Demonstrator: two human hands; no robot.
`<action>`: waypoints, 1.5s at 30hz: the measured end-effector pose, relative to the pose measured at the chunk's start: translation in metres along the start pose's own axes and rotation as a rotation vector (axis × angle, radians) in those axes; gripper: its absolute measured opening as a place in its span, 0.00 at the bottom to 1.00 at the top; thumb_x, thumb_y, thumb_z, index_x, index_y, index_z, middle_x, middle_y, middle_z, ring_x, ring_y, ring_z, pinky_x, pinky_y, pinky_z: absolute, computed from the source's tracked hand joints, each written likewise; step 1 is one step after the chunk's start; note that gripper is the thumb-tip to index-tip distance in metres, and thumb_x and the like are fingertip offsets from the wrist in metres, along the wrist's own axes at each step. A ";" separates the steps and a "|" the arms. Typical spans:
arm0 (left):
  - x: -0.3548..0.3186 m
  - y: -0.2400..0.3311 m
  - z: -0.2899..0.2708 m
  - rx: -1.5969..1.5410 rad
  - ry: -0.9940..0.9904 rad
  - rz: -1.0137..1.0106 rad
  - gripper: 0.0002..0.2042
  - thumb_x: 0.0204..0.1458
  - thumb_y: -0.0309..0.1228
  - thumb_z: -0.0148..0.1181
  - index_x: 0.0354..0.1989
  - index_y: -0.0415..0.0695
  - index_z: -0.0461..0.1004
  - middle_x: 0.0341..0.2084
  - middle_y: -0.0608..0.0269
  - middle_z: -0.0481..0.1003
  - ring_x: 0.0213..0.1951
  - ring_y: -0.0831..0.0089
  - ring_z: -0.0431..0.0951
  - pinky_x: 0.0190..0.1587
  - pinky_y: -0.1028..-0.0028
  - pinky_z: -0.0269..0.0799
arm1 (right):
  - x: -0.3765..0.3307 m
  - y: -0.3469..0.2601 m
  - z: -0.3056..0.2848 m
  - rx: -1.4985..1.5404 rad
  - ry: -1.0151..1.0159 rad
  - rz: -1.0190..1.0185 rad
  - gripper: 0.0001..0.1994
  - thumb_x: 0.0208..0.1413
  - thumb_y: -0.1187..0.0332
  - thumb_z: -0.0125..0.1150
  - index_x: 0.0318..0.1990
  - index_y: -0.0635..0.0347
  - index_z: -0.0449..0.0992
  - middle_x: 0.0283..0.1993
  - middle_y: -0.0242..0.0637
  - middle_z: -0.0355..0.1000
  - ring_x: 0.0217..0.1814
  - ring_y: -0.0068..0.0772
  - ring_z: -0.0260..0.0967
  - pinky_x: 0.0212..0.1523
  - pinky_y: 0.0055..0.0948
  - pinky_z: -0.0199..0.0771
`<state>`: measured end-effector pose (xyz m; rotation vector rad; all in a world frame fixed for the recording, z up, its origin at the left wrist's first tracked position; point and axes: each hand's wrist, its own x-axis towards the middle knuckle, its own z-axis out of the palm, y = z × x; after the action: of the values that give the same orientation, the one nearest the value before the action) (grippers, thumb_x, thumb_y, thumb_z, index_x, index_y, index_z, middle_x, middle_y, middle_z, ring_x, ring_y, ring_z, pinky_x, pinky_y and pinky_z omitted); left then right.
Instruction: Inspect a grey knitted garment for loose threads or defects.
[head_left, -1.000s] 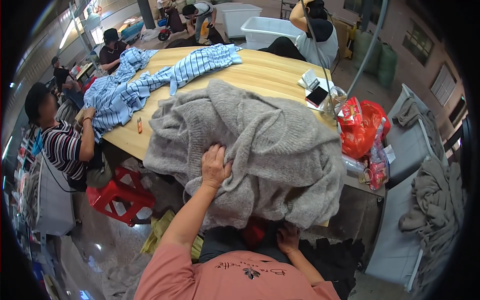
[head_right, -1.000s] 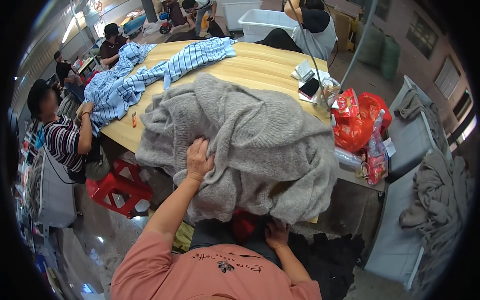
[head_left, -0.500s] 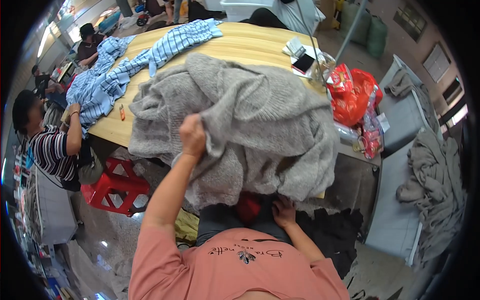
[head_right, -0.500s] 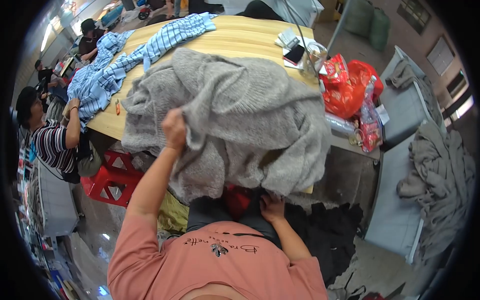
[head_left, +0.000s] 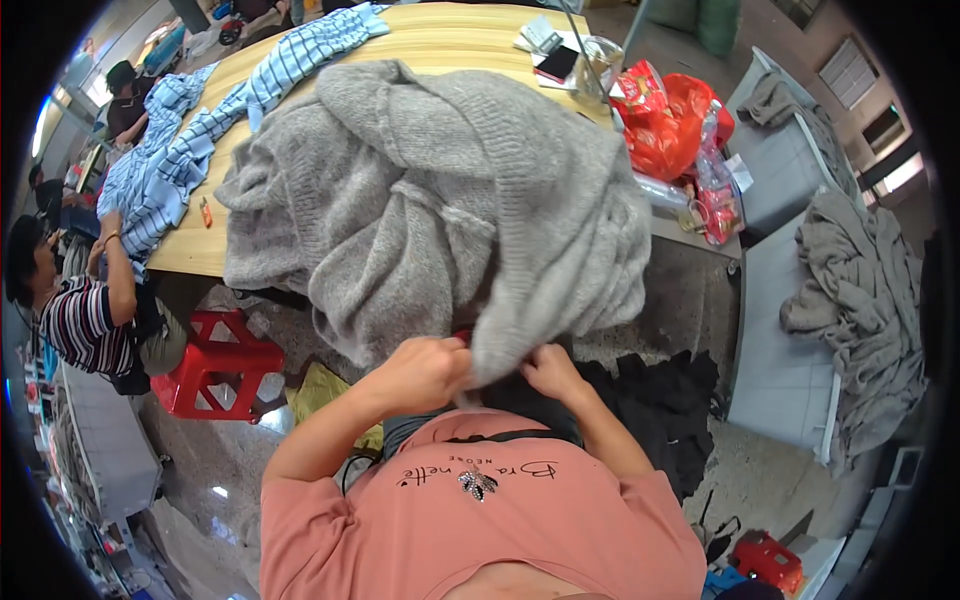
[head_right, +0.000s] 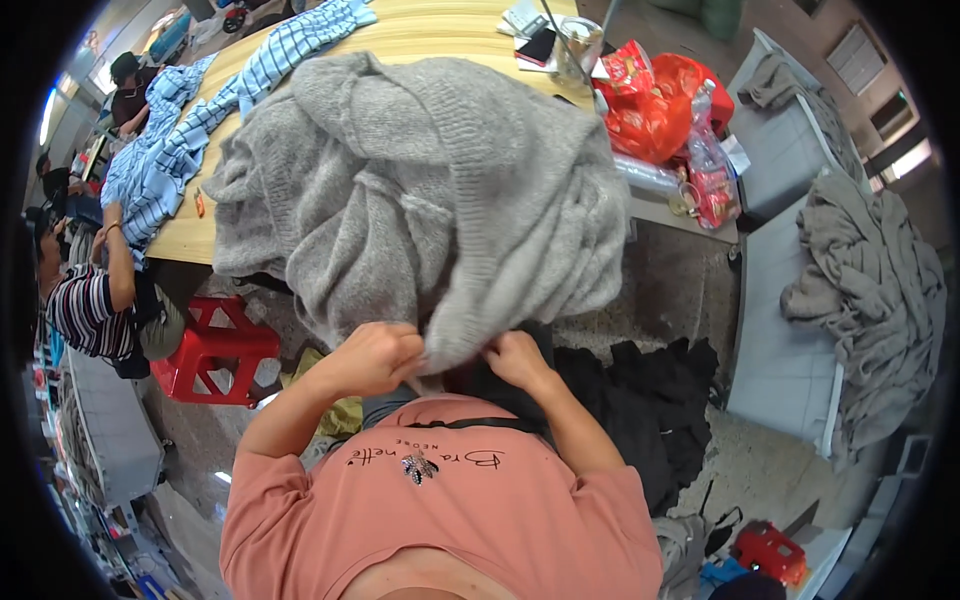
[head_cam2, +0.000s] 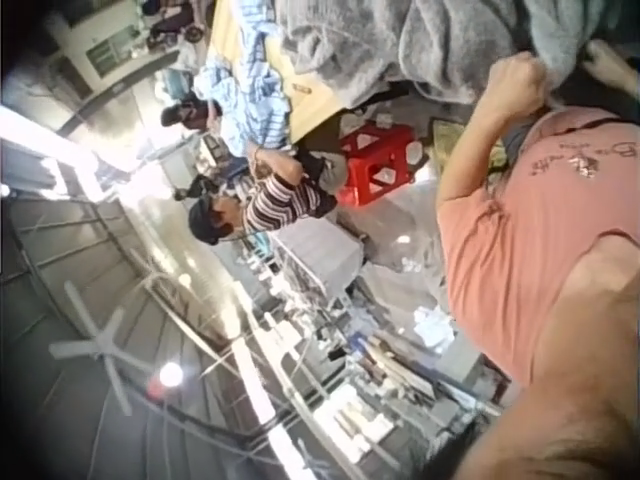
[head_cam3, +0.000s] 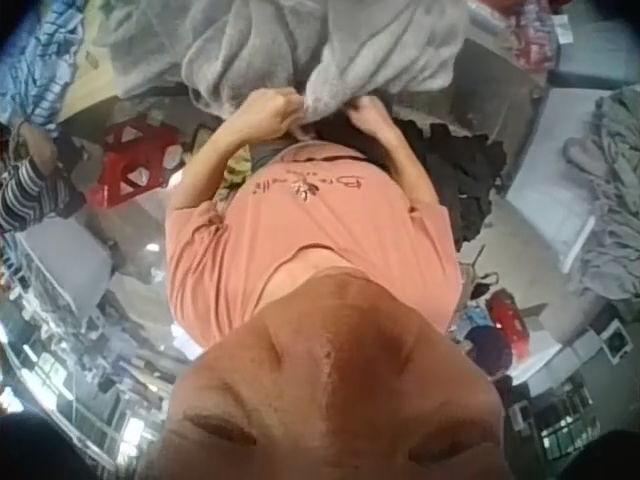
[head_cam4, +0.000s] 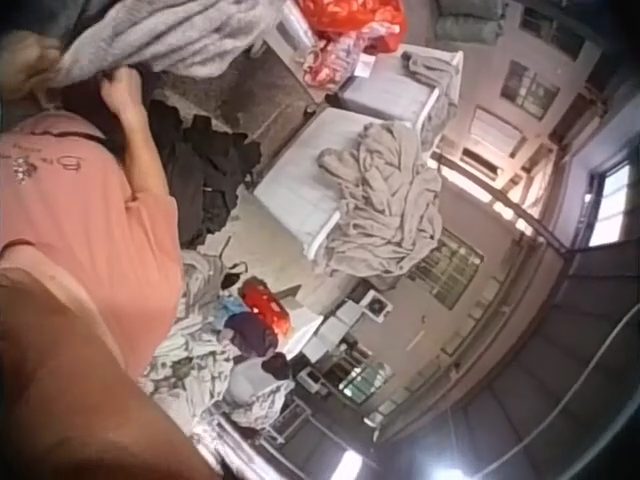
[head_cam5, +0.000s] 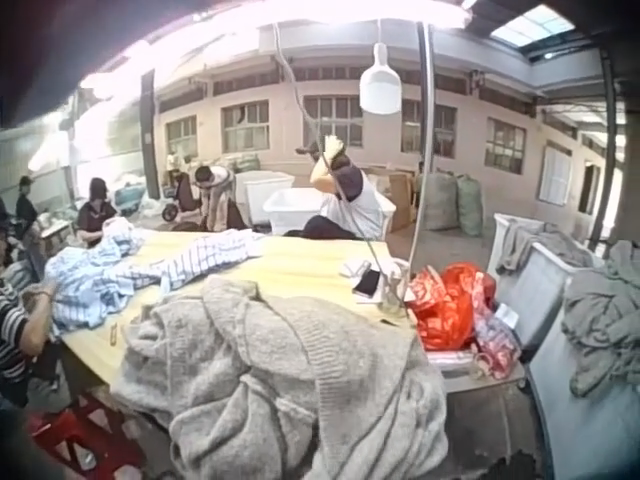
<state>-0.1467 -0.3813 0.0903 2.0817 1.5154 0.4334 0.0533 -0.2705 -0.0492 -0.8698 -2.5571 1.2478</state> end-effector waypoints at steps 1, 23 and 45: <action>-0.008 -0.009 0.010 0.031 -0.076 -0.089 0.07 0.43 0.30 0.56 0.28 0.39 0.71 0.25 0.54 0.71 0.29 0.55 0.72 0.29 0.65 0.66 | 0.000 -0.007 -0.012 -0.141 -0.143 0.011 0.09 0.43 0.67 0.55 0.30 0.62 0.74 0.29 0.50 0.70 0.33 0.52 0.67 0.34 0.42 0.67; 0.055 -0.036 -0.026 -1.699 0.573 -0.416 0.25 0.53 0.46 0.44 0.52 0.40 0.61 0.40 0.55 0.72 0.41 0.69 0.73 0.44 0.72 0.69 | 0.009 -0.156 -0.057 0.548 -0.983 -0.853 0.05 0.41 0.72 0.51 0.22 0.63 0.64 0.17 0.41 0.57 0.20 0.39 0.54 0.25 0.33 0.59; -0.172 -0.048 0.082 -1.825 1.157 -0.777 0.29 0.52 0.48 0.46 0.55 0.39 0.56 0.40 0.50 0.71 0.40 0.65 0.74 0.42 0.69 0.71 | 0.015 0.029 -0.072 -0.197 0.934 0.065 0.24 0.42 0.72 0.58 0.50 0.66 0.61 0.52 0.49 0.57 0.57 0.49 0.52 0.56 0.36 0.53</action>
<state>-0.1951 -0.5510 0.0038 -0.2982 1.1619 1.8342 0.0808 -0.1999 -0.0274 -1.2070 -1.8902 0.4053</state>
